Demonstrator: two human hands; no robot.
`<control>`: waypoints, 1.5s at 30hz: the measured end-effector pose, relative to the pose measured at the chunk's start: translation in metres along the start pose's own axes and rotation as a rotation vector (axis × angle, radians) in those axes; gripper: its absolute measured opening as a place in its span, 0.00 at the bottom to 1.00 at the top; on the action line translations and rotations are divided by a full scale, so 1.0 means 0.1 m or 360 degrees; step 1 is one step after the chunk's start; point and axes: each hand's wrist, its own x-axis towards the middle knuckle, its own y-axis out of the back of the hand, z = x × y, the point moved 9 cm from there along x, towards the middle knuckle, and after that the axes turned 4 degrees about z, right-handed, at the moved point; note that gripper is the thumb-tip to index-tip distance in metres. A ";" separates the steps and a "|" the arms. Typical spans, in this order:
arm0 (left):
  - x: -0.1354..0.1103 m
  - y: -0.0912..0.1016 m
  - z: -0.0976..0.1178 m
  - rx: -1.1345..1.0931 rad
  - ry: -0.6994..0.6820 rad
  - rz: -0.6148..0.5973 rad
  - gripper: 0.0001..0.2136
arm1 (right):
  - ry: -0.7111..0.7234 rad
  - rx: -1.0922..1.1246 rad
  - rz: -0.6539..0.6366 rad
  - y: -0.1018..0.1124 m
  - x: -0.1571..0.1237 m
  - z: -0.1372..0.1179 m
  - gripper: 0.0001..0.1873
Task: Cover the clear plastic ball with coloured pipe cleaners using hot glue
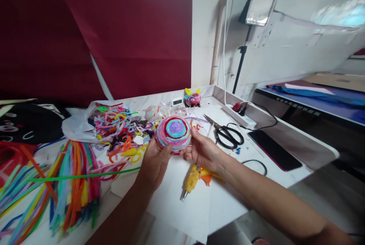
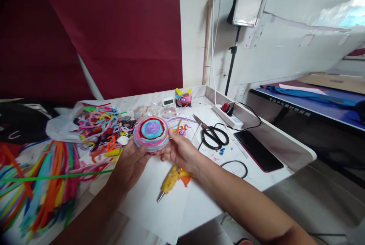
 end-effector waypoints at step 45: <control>0.10 0.87 0.47 -0.0319 -0.0252 0.0663 0.08 | 0.0364 -0.1955 0.0480 0.56 0.85 -0.80 0.10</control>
